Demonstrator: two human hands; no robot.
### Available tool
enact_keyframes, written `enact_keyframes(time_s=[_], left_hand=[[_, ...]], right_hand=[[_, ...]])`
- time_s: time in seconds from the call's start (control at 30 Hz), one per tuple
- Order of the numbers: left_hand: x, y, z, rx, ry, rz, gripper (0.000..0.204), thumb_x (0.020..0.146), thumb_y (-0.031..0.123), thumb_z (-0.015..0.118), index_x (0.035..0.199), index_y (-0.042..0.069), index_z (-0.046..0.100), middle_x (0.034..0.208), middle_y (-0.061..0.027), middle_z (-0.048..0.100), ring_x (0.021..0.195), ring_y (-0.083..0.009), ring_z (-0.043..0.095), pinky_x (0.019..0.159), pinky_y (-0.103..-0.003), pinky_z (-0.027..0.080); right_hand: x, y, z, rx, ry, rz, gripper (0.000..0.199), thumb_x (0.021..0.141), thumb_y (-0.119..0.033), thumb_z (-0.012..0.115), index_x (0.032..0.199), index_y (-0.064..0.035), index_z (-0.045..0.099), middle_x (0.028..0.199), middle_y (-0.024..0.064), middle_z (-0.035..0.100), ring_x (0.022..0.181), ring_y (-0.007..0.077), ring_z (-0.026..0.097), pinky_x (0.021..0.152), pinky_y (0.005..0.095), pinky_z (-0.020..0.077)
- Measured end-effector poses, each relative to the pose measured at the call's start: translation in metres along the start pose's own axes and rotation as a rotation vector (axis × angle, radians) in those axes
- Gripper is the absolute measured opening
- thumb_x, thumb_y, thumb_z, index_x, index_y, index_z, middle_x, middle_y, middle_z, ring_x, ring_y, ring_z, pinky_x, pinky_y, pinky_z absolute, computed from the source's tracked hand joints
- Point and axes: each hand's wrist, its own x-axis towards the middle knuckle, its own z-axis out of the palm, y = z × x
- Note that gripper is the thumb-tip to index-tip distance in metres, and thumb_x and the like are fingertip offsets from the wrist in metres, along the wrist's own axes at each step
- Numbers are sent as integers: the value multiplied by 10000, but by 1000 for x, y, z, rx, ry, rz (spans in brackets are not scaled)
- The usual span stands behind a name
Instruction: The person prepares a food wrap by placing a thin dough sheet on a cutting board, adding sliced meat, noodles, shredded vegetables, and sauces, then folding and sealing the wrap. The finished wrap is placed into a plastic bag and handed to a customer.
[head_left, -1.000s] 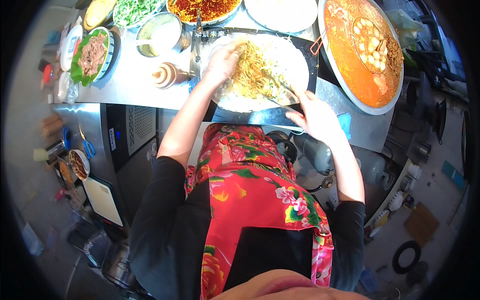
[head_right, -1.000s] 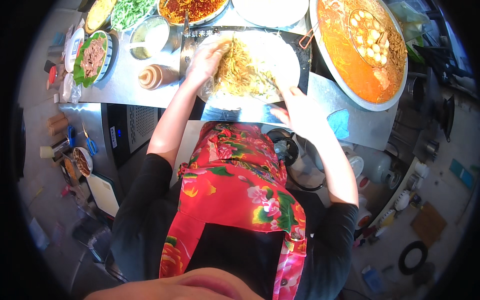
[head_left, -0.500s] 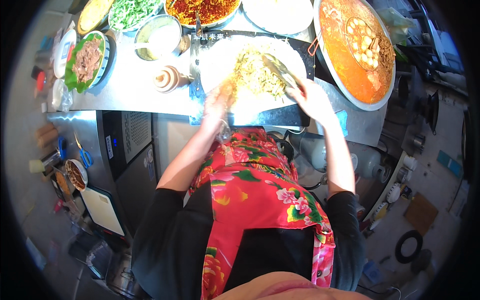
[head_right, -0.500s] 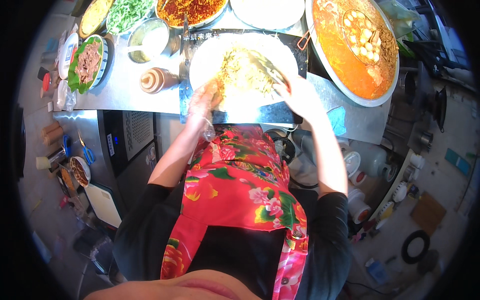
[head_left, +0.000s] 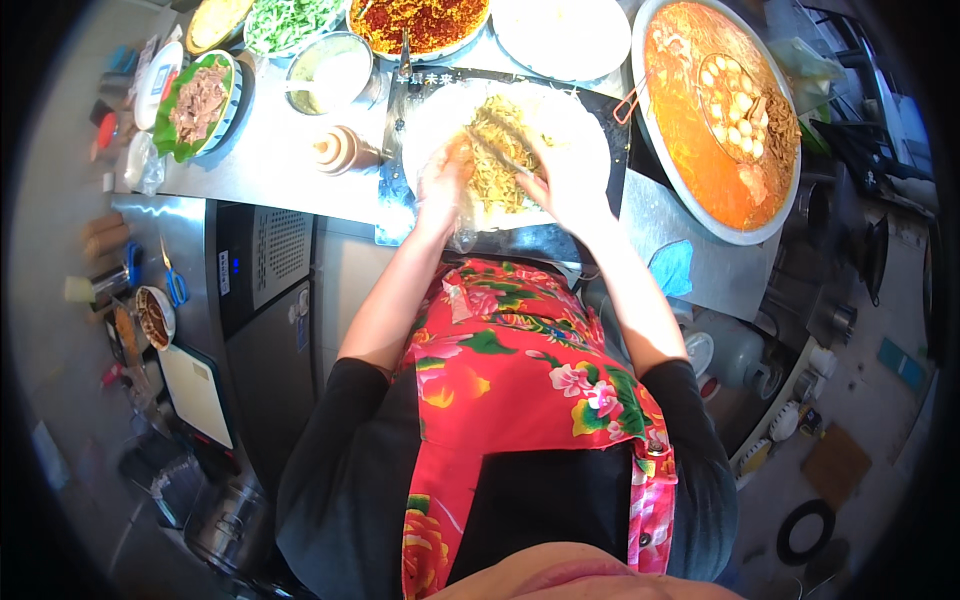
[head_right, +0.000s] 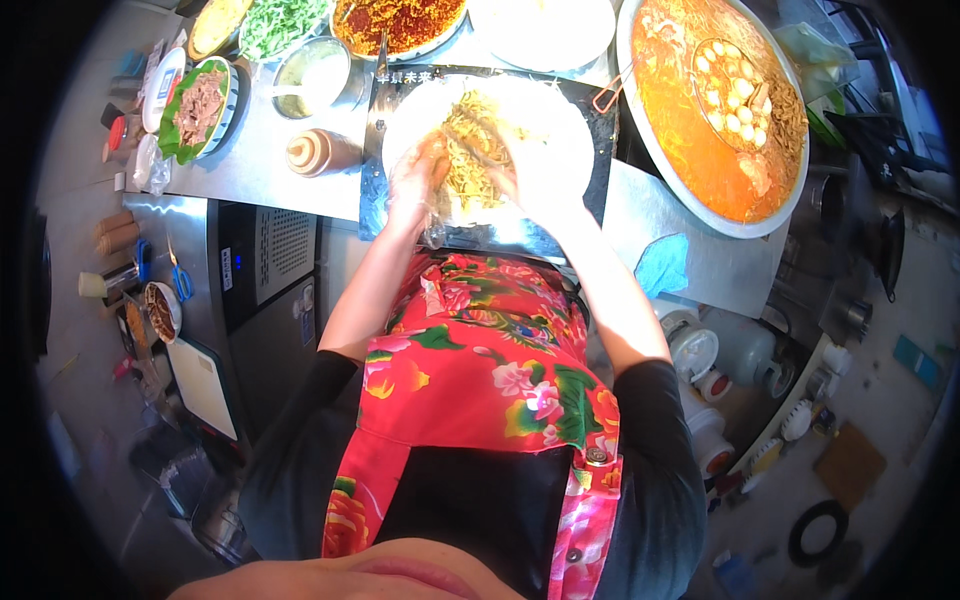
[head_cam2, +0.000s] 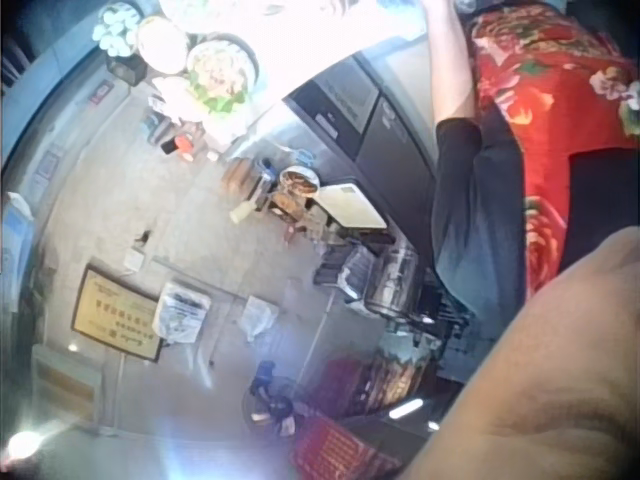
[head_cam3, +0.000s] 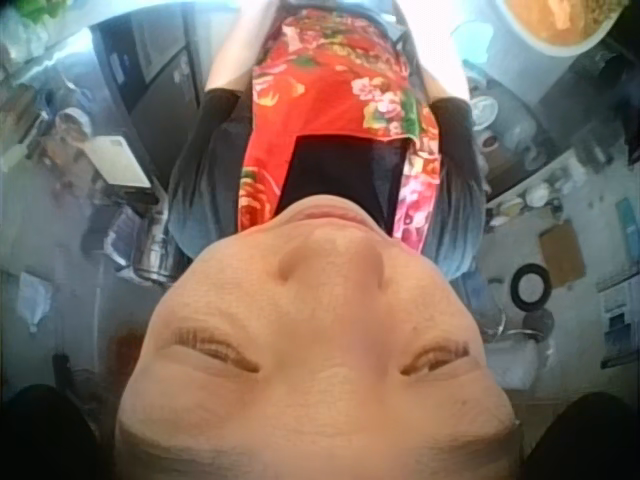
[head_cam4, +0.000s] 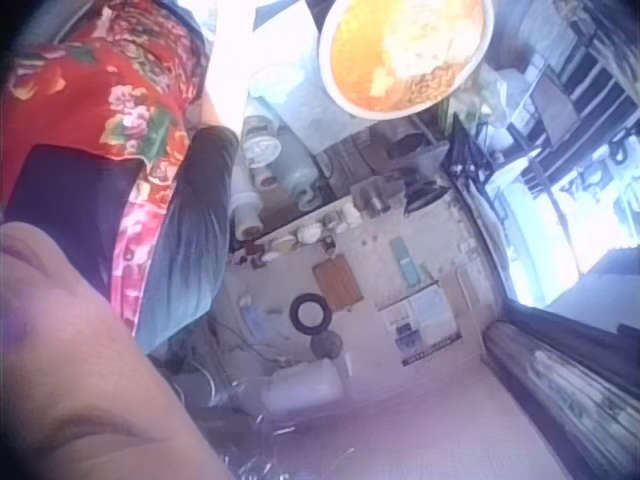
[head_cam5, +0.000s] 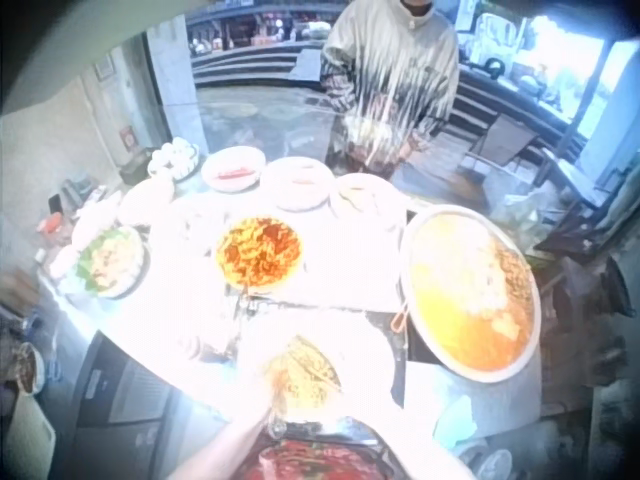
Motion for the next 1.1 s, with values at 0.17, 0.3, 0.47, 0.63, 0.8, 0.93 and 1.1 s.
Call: enact_keyframes(time_s=[0.17,0.3,0.47,0.63,0.8,0.93,1.1], left_hand=[[7,15,-4,344,-14,70,349,1011,67,530,1346,-1,598,1318,-105,635,1186,-181,607,1017,-311,497],[45,31,-9,863,-2,450,392,951,5,486,1318,7,622,1277,-142,677,1205,-236,626,1056,-340,474],[97,23,22,1303,-113,713,451,913,-7,476,1344,26,605,1329,-183,647,1282,-313,583,1131,-355,401],[108,18,28,1037,-296,544,495,917,-25,446,1393,31,568,1391,-185,607,1341,-283,537,1160,-338,362],[113,24,32,1074,-329,732,487,891,-49,436,1339,45,602,1334,-202,633,1262,-321,587,1111,-350,419],[109,20,50,1176,-586,548,451,908,-46,421,1264,100,656,1209,-171,692,1152,-306,642,1023,-351,485],[90,29,34,908,-494,480,441,920,-44,441,1306,24,644,1273,-116,688,1229,-224,612,1096,-332,438]], right_hand=[[6,64,16,284,-149,64,617,899,-350,709,1420,-77,521,1254,218,636,1258,341,581,1022,443,469],[15,69,10,433,-9,141,530,924,-274,672,1393,-88,511,1136,207,672,1039,372,666,908,446,529],[11,69,7,170,-113,11,510,938,-261,651,1403,-132,488,1059,184,662,949,371,682,782,468,560],[-1,82,26,192,-88,200,506,933,-268,665,1395,-158,492,1069,170,649,918,361,686,763,439,569],[-3,75,10,182,-148,57,557,936,-232,664,1447,-150,457,1146,185,644,929,361,684,777,446,562],[-57,59,-9,236,-265,377,615,949,-222,654,1501,-108,406,1155,230,644,946,396,674,828,462,550],[-78,10,25,594,-244,411,691,957,-197,644,1542,-67,301,1064,259,656,981,420,667,838,462,540]])
